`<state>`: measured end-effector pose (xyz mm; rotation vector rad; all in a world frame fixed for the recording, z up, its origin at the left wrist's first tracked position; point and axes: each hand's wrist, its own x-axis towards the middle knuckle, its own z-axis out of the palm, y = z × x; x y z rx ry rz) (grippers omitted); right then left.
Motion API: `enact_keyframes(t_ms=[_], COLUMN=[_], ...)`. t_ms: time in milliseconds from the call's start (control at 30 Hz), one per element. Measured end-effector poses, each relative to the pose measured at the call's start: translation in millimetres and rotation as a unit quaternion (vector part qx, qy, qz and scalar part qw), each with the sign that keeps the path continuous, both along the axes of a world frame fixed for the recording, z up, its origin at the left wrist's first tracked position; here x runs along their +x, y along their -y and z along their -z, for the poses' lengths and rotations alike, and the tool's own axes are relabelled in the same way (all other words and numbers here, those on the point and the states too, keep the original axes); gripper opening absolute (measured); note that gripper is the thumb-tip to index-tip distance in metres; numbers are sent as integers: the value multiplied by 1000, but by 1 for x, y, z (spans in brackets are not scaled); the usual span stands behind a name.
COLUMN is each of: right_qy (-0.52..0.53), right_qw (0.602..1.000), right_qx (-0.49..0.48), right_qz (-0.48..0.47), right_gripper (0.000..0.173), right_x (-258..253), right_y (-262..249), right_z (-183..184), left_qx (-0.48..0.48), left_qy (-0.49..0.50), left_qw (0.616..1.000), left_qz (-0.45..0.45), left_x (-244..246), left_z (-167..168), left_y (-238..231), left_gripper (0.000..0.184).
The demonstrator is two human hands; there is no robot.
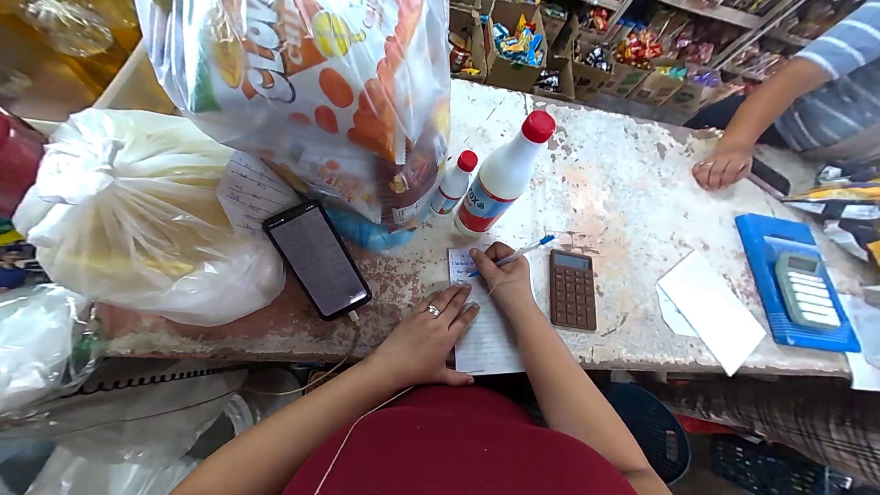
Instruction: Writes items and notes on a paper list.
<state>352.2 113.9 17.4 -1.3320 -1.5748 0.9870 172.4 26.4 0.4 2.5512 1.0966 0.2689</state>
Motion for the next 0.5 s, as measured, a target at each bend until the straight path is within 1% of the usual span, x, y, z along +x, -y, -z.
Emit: enact_keyframes(t_ms=[133,233,300,333,433,500], right_qy=[-54,-85,-95,-101,-104,-85], right_qw=[995,991,992,993,994,996], right_qx=[-76,-99,-80,-59,-1,22], right_qz=[-22,-32,-27,-26,-27,-16], right_gripper=[20,28,34,34,26,25], right_x=[8,13,13,12,11,10], right_y=[-2,0,4,5,7,8], right_z=[-6,-8,-6,-3,3,4], left_qx=[0,0,3,5,11,9], left_qy=[9,12,14,15,17,14], left_qw=[1000,1000,1000,1000,1000,1000], left_qz=[-2,-1,-1,-1,-3,-2], left_x=[0,0,0,0,0,0], left_z=[2,2,2,2,2,2], left_y=[0,0,0,0,0,1], left_gripper=[109,109,108,108,108,108])
